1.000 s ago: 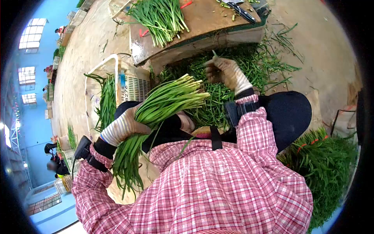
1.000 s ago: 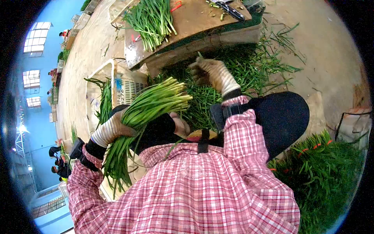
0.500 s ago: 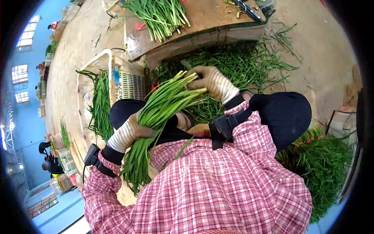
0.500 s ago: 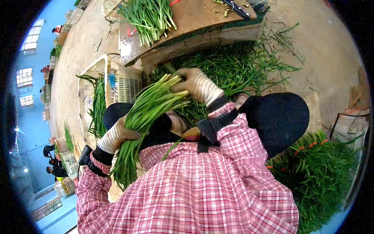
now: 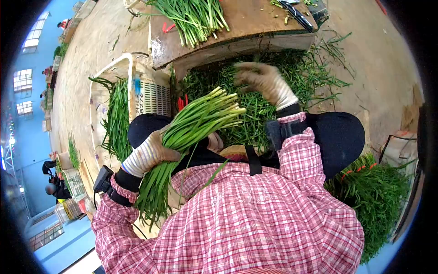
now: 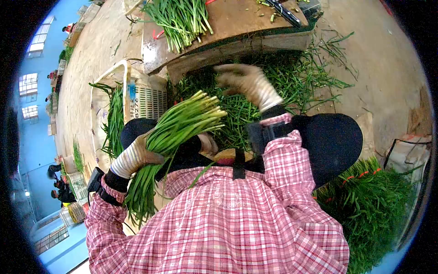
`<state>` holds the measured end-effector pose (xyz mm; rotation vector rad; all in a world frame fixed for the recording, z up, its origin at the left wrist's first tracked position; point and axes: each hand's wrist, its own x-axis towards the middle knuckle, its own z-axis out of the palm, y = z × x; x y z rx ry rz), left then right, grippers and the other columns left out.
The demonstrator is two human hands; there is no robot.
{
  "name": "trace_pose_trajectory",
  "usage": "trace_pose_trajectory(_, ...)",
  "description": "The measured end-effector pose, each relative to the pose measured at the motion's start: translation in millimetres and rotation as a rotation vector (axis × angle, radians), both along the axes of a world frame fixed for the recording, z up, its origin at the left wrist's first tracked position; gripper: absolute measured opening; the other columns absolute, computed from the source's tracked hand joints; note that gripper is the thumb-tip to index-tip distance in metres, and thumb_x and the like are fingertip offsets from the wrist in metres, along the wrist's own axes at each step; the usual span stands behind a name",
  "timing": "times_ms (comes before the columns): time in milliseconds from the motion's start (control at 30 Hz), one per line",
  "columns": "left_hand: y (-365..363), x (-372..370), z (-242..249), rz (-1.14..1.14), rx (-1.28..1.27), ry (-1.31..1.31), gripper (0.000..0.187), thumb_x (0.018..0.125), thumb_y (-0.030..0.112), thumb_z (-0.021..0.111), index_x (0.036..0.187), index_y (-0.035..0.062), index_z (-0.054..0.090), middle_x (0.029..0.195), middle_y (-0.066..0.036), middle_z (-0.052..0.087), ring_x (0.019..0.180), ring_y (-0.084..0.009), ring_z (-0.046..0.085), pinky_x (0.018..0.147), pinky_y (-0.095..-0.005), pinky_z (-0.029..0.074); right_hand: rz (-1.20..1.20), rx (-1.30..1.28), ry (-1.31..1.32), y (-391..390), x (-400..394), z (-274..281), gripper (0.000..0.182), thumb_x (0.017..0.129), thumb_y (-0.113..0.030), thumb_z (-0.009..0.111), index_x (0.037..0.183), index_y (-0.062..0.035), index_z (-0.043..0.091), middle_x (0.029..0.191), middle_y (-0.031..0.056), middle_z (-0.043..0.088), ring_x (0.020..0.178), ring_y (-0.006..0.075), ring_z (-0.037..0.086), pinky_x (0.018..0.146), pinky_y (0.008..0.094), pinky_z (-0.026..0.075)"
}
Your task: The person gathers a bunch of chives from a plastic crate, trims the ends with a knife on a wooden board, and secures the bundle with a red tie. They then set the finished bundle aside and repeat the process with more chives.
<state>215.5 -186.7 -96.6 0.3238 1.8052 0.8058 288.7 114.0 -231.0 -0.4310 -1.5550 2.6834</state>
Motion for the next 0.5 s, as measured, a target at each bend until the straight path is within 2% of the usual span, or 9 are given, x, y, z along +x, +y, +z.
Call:
trace_pose_trajectory(33, 2, -1, -1, 0.004, 0.004, -0.001, 0.075, 0.066, -0.005, 0.072, 0.135, 0.0029, 0.045, 0.119, -0.001, 0.059, 0.106, -0.0101, 0.052, 0.096, -0.0267, 0.041, 0.179, 0.061, 0.117, -14, -6, 3, 0.044, 0.079, -0.011, 0.072, 0.12, -0.0028, 0.06, 0.098, 0.0094, 0.068, 0.089, 0.0178, 0.063, 0.075, 0.0277, 0.051)
trace_pose_trajectory(100, 5, -1, -4, -0.06, 0.082, 0.065, 0.075, 0.067, -0.003, 0.072, 0.136, 0.002, 0.043, 0.121, -0.001, 0.058, 0.107, -0.0097, 0.051, 0.096, -0.0256, 0.041, 0.446, 0.318, 0.223, -32, -8, 10, 0.038, 0.075, -0.008, 0.072, 0.112, 0.0004, 0.064, 0.095, 0.008, 0.069, 0.087, 0.0154, 0.063, 0.079, 0.0272, 0.05)
trace_pose_trajectory(133, 3, -3, -5, -0.125, 0.082, 0.121, 0.076, 0.069, -0.002, 0.072, 0.138, 0.0015, 0.04, 0.124, -0.002, 0.057, 0.109, -0.0087, 0.049, 0.098, -0.025, 0.039, 0.39, 0.395, 0.141, -30, -6, 11, 0.033, 0.074, -0.006, 0.071, 0.105, 0.0029, 0.066, 0.092, 0.0073, 0.069, 0.084, 0.0138, 0.063, 0.078, 0.0253, 0.05)
trace_pose_trajectory(233, 6, 1, 1, -0.099, 0.077, 0.135, 0.087, 0.067, -0.005, 0.068, 0.145, 0.0039, 0.031, 0.117, 0.0, 0.058, 0.102, -0.0063, 0.051, 0.092, -0.0209, 0.041, 0.049, 0.168, -0.051, 2, -4, -25, 0.022, 0.075, -0.002, 0.068, 0.098, 0.0015, 0.067, 0.083, 0.0067, 0.067, 0.072, 0.012, 0.062, 0.063, 0.024, 0.05)
trace_pose_trajectory(267, 3, -2, 1, -0.12, 0.08, 0.14, 0.087, 0.067, -0.006, 0.067, 0.145, 0.004, 0.03, 0.119, -0.001, 0.058, 0.104, -0.0058, 0.05, 0.094, -0.0205, 0.04, -0.076, 0.039, -0.009, 10, -1, -20, 0.017, 0.077, -0.002, 0.067, 0.094, -0.0001, 0.068, 0.079, 0.0073, 0.066, 0.067, 0.011, 0.061, 0.057, 0.023, 0.048)
trace_pose_trajectory(367, 6, -2, 5, -0.125, 0.141, 0.2, 0.087, 0.067, -0.008, 0.066, 0.146, 0.0042, 0.029, 0.122, -0.001, 0.057, 0.106, -0.0051, 0.049, 0.095, -0.0201, 0.039, 0.019, 0.231, 0.142, 3, -5, 6, 0.022, 0.079, -0.009, 0.071, 0.099, -0.0027, 0.069, 0.094, 0.005, 0.07, 0.089, 0.0138, 0.064, 0.076, 0.026, 0.05)
trace_pose_trajectory(433, 11, -3, 10, -0.16, 0.078, 0.209, 0.086, 0.068, -0.009, 0.064, 0.146, 0.0043, 0.029, 0.126, -0.002, 0.056, 0.108, -0.0057, 0.05, 0.096, -0.0202, 0.038, 0.061, 0.528, 0.355, -8, -10, 8, 0.023, 0.081, -0.014, 0.07, 0.102, -0.0051, 0.069, 0.1, 0.0029, 0.069, 0.098, 0.0151, 0.062, 0.083, 0.0292, 0.048)
trace_pose_trajectory(467, 9, -4, 6, -0.163, 0.116, 0.211, 0.085, 0.069, -0.009, 0.063, 0.145, 0.0039, 0.029, 0.127, -0.003, 0.056, 0.11, -0.0066, 0.051, 0.096, -0.0209, 0.038, 0.059, 0.582, 0.29, -10, -7, 17, 0.024, 0.079, -0.018, 0.07, 0.102, -0.0083, 0.07, 0.098, 0.0052, 0.069, 0.096, 0.0192, 0.062, 0.084, 0.0321, 0.048)
trace_pose_trajectory(500, 8, -4, 4, -0.168, 0.154, 0.212, 0.084, 0.069, -0.009, 0.063, 0.145, 0.0035, 0.029, 0.128, -0.004, 0.056, 0.111, -0.0075, 0.051, 0.097, -0.0215, 0.039, 0.063, 0.581, 0.293, -10, -5, 22, 0.024, 0.079, -0.018, 0.07, 0.102, -0.0083, 0.07, 0.098, 0.0052, 0.069, 0.096, 0.0192, 0.062, 0.084, 0.0321, 0.048)
